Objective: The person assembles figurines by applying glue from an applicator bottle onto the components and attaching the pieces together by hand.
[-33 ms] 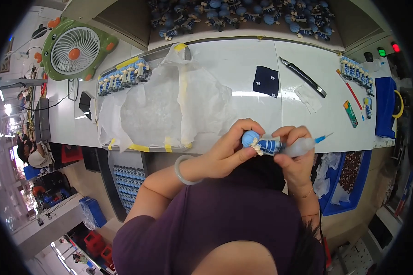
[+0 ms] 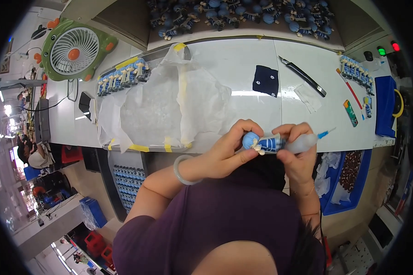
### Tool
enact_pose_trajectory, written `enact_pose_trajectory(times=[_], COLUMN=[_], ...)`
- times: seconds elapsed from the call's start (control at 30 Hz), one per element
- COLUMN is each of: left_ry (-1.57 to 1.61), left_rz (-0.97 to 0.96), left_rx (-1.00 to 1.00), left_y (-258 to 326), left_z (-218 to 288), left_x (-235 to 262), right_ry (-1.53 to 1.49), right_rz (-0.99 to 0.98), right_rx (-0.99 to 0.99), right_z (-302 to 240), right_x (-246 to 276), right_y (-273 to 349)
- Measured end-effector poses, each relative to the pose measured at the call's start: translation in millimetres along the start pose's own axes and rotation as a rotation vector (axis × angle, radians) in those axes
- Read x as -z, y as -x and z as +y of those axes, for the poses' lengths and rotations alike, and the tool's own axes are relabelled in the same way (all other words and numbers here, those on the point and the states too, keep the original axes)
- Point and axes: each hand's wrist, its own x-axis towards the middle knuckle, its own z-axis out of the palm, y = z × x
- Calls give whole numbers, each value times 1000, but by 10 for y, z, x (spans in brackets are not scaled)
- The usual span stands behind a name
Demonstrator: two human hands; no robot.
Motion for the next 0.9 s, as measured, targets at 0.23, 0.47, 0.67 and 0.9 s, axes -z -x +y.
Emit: enact_pose_trajectory(times=[0.23,0.47,0.67,0.9], left_ry=[101,-290,-510,-578], left_rz=[-360,-151,9,81], left_rx=[250,7,-173,-253], left_y=[-24,72,90,81], left_z=[49,4,29,-57], left_x=[68,80,73,66], right_ry=[74,89,152,310], right_rz=[-297,-199,-191,-140], right_rx=[-97,8,-31,-74], right_z=[-66,-109,-165,-150], right_x=[213,93,234,242], right_y=[-338,-294,-20,182])
